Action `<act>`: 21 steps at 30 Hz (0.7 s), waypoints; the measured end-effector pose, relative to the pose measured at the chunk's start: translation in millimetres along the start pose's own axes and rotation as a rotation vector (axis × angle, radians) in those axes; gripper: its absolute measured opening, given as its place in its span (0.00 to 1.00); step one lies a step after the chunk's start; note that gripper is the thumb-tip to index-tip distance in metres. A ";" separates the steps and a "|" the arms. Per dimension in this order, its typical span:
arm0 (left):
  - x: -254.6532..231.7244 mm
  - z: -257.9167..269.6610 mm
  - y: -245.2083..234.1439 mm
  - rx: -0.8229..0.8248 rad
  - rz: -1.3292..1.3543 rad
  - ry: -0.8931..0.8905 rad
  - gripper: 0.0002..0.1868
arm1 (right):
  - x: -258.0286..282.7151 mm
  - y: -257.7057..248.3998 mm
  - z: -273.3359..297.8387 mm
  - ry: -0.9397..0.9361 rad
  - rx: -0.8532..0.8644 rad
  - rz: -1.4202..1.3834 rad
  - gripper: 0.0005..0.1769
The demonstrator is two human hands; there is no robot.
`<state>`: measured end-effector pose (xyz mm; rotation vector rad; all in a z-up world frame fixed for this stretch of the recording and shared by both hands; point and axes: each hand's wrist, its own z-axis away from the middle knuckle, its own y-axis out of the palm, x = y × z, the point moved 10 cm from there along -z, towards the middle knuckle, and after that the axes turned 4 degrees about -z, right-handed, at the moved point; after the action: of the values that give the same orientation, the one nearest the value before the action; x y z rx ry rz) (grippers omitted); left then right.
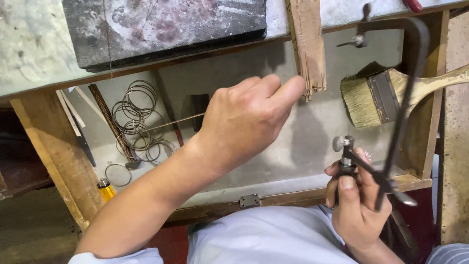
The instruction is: Cleaning metal dust and scraps from a workbench tray using a brush and a metal plate, followed by using a jeweler's saw.
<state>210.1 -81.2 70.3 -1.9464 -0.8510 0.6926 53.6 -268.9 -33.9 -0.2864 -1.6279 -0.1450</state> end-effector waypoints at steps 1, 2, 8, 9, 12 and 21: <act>0.6 -1.7 0.8 0.011 0.070 -0.017 0.10 | -1.6 -1.1 0.4 0.018 -0.030 0.016 0.26; 1.0 -3.4 1.9 0.021 0.140 -0.034 0.10 | -3.2 -2.4 1.0 0.037 -0.060 0.033 0.24; -2.1 -6.2 1.6 0.001 0.120 -0.066 0.13 | 7.1 8.5 -2.2 0.008 -0.012 0.105 0.23; -2.6 -5.5 1.5 0.005 0.124 -0.069 0.13 | 7.2 8.5 -2.7 0.014 -0.011 0.108 0.23; -3.3 -3.8 0.2 0.004 0.029 -0.082 0.13 | 7.6 10.3 -3.5 0.015 0.006 0.105 0.23; -5.6 -7.6 3.9 -0.005 0.097 -0.120 0.12 | 2.9 14.2 -3.8 0.054 -0.009 0.130 0.24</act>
<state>213.4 -90.8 71.2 -1.9766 -0.8346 0.8726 60.9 -256.0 -31.8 -0.3913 -1.5508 -0.0606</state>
